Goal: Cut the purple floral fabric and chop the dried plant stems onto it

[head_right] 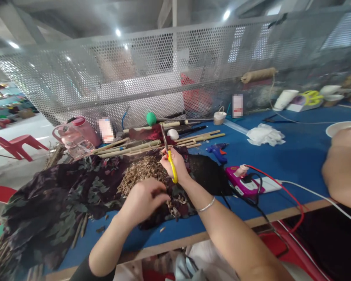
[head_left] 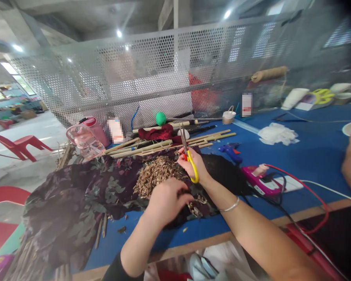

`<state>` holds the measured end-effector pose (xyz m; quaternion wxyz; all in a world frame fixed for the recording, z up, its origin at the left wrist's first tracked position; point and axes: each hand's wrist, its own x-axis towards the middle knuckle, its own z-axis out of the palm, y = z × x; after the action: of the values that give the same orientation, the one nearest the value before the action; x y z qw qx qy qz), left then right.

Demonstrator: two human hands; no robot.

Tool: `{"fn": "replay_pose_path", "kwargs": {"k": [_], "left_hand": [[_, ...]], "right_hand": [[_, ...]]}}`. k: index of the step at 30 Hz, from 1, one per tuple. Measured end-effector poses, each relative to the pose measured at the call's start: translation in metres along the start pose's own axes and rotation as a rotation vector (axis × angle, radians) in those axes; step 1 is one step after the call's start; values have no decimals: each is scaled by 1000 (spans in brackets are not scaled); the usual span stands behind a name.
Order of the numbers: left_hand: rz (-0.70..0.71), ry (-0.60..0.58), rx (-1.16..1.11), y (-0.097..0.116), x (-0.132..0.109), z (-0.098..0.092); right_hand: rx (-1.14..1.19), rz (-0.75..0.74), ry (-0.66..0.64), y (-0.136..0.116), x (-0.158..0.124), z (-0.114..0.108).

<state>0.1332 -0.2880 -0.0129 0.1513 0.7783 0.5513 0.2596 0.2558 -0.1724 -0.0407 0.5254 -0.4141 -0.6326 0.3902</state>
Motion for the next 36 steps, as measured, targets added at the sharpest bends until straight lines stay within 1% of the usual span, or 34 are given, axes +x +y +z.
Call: {"fn": "replay_pose_path", "kwargs": {"k": [1, 3, 4, 6, 8, 11, 13, 15, 17, 20, 23, 26, 28, 32, 34, 36], "left_hand": [[10, -91, 30, 10, -4, 5], [-31, -194, 125, 25, -11, 18], [-62, -222, 175, 30, -13, 26], [-99, -263, 230, 32, -15, 38], [-118, -280, 194, 28, -14, 45], [-136, -261, 20, 19, -11, 45], [-167, -222, -83, 15, -8, 43], [-216, -181, -135, 14, -5, 44], [-242, -140, -125, 17, -2, 48], [-210, -112, -25, 25, -1, 54], [-209, -156, 100, 34, -2, 58], [-228, -192, 156, 35, -1, 60], [-226, -196, 113, 31, 0, 61], [-206, -162, -76, 24, 0, 61], [-191, -115, -156, 23, -2, 57], [-163, -46, -214, 22, -1, 46]], "right_hand": [[19, 18, 13, 2, 1, -3], [64, 49, 16, 4, 2, -7], [86, 61, 17, 5, 3, -8], [112, 70, 11, 6, 3, -10], [107, 62, 5, 8, 3, -10], [71, 50, 5, 9, 3, -10], [61, 41, 4, 7, 2, -9], [60, 22, 1, 5, 1, -9], [61, 5, 5, 3, 1, -9], [59, 2, 18, 2, 2, -10], [50, 9, 28, 4, 3, -11], [42, 13, 19, 4, 2, -11], [37, 11, 9, 3, 2, -10], [23, 11, 0, 2, 1, -10], [12, 17, 6, 3, 1, -10], [2, 25, 11, 4, 1, -10]]}}
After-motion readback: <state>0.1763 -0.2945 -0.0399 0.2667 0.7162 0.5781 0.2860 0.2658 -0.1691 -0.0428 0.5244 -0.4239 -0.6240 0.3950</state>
